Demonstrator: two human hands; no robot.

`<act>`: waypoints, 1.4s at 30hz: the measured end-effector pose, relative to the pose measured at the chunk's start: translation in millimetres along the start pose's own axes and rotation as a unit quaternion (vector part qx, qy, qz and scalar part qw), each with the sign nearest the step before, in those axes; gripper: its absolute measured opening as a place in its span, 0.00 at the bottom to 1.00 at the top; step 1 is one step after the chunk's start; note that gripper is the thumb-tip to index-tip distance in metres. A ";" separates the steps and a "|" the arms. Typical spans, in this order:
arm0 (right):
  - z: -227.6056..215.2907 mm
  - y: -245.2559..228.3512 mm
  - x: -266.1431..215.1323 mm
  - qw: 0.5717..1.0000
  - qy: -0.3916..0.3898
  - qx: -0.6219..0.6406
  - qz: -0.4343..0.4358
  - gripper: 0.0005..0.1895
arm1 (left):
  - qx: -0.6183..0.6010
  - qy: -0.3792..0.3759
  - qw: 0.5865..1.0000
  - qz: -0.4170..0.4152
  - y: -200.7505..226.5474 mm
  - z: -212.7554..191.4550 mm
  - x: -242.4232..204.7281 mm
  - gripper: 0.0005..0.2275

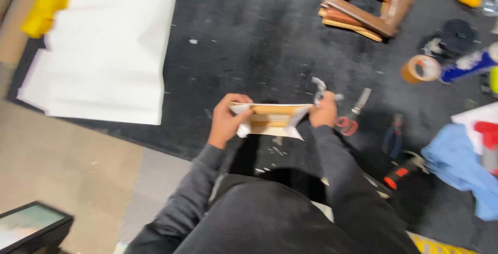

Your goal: Stretching canvas over a wooden frame using canvas pliers and a pneumatic staple gun on a workshop table.

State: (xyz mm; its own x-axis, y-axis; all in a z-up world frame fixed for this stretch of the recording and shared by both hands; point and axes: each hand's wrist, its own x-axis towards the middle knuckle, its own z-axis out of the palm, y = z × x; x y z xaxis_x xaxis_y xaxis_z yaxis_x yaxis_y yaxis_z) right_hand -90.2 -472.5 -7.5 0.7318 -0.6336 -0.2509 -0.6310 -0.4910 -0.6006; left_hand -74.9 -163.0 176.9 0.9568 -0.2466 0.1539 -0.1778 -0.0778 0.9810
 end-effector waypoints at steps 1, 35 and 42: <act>-2.6 7.6 0.3 0.998 0.024 -0.063 -0.017 0.34 | -0.020 0.038 0.999 0.004 -3.6 5.2 1.8 0.15; -87.7 -88.7 -151.8 0.891 0.056 0.353 -0.280 0.11 | 0.024 0.389 0.909 -0.150 -20.9 -5.6 -64.4 0.14; -85.2 -75.9 -153.6 0.894 0.039 0.336 -0.294 0.10 | -0.185 -0.068 0.941 -0.274 21.7 49.6 -58.9 0.18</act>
State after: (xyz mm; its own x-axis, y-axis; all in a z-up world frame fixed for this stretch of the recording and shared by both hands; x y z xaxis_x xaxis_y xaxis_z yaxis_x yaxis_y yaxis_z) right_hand -176.7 -388.9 141.3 0.8496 -0.4370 0.2954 0.1723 -0.2994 -0.9384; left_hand -146.5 -198.1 183.2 0.8389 -0.3912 -0.3784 0.4499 0.1070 0.8866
